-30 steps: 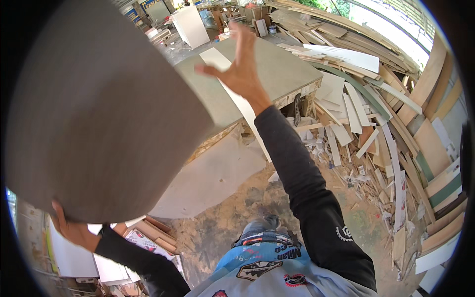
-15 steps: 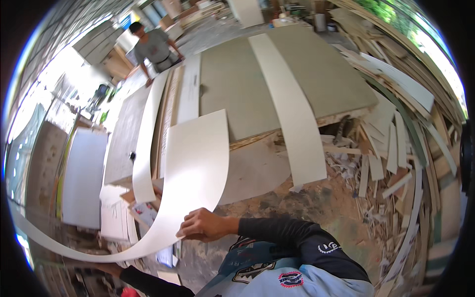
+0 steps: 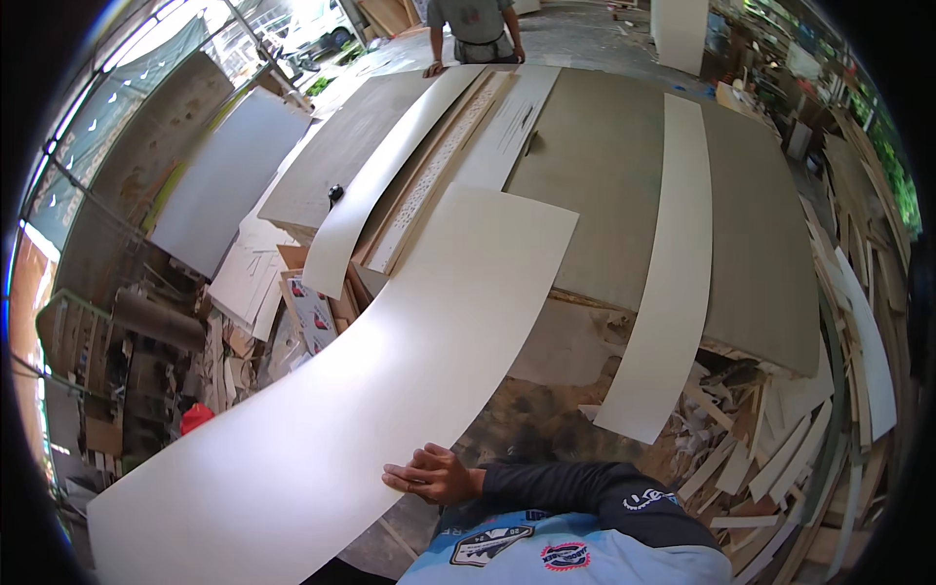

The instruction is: The person hammers nails into a wooden board on a workbench, uses a measuring tape to check distances, and moves several large white panels around the workshop area.

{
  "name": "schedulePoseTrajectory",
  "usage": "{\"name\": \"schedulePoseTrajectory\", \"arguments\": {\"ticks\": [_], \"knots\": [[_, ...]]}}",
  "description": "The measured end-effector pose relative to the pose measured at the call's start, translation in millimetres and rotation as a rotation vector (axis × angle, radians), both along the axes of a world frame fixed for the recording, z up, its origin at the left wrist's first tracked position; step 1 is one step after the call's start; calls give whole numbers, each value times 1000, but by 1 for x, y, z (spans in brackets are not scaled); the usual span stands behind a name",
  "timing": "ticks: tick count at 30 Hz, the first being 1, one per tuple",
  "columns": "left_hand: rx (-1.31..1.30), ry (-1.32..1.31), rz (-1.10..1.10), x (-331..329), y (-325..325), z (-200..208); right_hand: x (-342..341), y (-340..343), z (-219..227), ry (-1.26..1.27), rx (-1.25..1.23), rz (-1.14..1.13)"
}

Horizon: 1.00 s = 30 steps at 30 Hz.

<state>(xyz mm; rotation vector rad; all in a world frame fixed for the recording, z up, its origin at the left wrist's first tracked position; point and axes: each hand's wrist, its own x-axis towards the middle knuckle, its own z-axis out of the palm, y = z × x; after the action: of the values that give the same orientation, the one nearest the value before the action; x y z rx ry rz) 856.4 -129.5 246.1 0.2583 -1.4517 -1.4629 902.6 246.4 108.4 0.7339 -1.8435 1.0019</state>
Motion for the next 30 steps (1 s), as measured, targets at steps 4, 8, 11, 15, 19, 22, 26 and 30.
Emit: {"name": "schedulePoseTrajectory", "arguments": {"ticks": [4, 8, 11, 15, 19, 22, 26, 30], "knots": [[39, 2, 100, 55, 20, -16, 2, 21, 2, 17, 43, 63], [71, 16, 169, 93, 41, -30, 8, 37, -3, -34, 85, 221], [90, 25, 197, 112, 55, -36, 5, 43, -30, -51, 108, 313], [100, 35, 245, 131, 63, -41, -2, 93, -32, -347, 136, 402], [113, 60, 292, 148, 66, -44, -46, 139, -79, -701, -138, -485], [144, 62, 305, 148, 71, -53, -104, 200, -174, -1029, -751, -742], [152, 83, 330, 151, 71, -57, -136, 217, -181, -922, -496, -1019], [169, 99, 347, 153, 69, -61, -149, 239, -189, -663, -378, -1114]]}}
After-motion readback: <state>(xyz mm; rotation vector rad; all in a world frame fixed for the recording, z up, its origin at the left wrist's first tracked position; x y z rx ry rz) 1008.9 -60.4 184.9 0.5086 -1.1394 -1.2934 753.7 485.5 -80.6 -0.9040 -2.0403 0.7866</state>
